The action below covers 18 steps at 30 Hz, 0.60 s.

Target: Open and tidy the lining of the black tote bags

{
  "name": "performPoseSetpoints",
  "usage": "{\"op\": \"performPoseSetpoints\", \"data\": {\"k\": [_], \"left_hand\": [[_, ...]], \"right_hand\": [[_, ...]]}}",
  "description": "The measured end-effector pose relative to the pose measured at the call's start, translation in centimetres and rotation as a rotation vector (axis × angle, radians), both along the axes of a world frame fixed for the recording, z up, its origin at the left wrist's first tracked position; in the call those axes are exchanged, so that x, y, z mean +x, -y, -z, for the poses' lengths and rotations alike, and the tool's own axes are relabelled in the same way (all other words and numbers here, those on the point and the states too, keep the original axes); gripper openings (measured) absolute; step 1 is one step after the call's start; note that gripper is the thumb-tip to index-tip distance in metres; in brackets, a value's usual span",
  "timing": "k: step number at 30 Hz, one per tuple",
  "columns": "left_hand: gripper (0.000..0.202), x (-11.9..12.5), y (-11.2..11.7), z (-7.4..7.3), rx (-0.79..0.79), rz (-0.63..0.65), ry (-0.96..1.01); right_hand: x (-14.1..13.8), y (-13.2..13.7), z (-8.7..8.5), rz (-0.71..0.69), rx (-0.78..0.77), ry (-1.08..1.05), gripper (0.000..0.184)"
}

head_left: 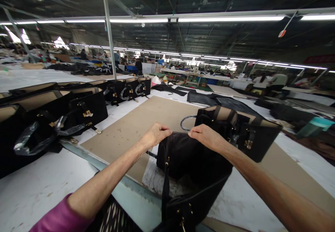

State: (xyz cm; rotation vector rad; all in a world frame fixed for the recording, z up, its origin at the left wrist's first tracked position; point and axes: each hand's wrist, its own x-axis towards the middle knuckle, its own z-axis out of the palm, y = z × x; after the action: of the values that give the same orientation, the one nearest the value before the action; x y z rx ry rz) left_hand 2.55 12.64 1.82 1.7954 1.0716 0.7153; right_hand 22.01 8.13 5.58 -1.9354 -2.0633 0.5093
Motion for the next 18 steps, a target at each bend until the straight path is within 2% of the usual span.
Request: {"op": "performPoseSetpoints", "data": {"k": [3, 7, 10, 14, 18], "left_hand": [[0.029, 0.4, -0.2, 0.4, -0.003, 0.042, 0.022], [0.033, 1.3, -0.8, 0.9, -0.092, 0.087, 0.052], [0.031, 1.7, -0.9, 0.6, -0.157, 0.055, 0.043], [0.021, 2.2, 0.0, -0.3, -0.221, -0.029, 0.045], [0.010, 2.6, 0.8, -0.6, -0.285, -0.103, 0.088]], "right_hand": [[0.1, 0.3, -0.4, -0.030, -0.045, -0.026, 0.030], [0.4, 0.2, -1.0, -0.101, -0.112, -0.069, 0.031], [0.3, -0.2, -1.2, -0.142, -0.136, -0.055, 0.031], [-0.5, -0.7, -1.2, -0.122, -0.203, -0.030, 0.034], [-1.2, -0.3, -0.7, -0.115, -0.144, -0.018, 0.032]]}}
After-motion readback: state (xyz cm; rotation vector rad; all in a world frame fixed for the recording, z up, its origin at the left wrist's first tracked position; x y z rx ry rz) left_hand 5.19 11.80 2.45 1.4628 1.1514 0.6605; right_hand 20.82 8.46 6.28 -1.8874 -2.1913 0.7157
